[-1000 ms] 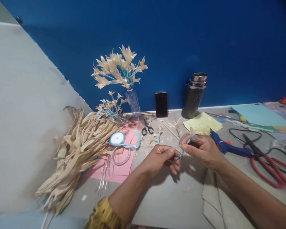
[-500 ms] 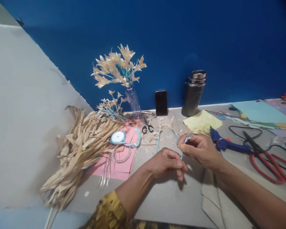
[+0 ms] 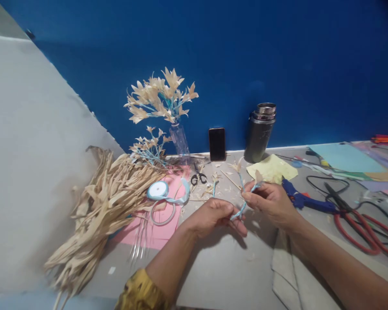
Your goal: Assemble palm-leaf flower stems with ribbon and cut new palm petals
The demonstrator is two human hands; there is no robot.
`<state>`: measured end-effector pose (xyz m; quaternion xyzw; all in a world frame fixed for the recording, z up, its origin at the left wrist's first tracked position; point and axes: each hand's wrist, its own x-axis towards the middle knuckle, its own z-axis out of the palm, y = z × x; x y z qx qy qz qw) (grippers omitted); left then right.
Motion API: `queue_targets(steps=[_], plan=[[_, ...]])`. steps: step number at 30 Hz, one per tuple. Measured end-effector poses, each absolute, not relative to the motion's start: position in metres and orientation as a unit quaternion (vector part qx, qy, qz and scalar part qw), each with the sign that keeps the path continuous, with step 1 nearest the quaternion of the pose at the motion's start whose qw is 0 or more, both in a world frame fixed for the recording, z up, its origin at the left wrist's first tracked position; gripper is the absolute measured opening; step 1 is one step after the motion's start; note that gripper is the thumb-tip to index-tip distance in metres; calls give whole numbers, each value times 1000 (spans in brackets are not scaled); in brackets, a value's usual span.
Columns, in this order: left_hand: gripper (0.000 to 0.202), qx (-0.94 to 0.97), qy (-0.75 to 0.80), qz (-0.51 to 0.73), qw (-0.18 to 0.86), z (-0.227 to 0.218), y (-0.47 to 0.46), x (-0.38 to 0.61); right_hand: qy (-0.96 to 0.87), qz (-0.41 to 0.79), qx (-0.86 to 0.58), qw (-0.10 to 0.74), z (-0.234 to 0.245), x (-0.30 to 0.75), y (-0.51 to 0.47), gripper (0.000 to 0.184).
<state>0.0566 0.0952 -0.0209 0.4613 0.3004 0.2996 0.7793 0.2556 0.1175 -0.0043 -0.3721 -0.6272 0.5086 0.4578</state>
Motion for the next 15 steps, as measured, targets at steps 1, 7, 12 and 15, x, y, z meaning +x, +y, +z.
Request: queue_targets(steps=[1,7,12,15], plan=[[52,443,268,274,810,-23,96,55,-611,545,-355,452,-7,256,118,22],[53,404,213,222,861,-32,92,61,-542,639,-303,454,-11,253,114,26],[30,594,450,361,560,-26,79,79,-602,499,-387,489,-6,251,114,23],[23,673,531,415,306,-25,74,86,-645,361,-445,505,-5,249,114,18]])
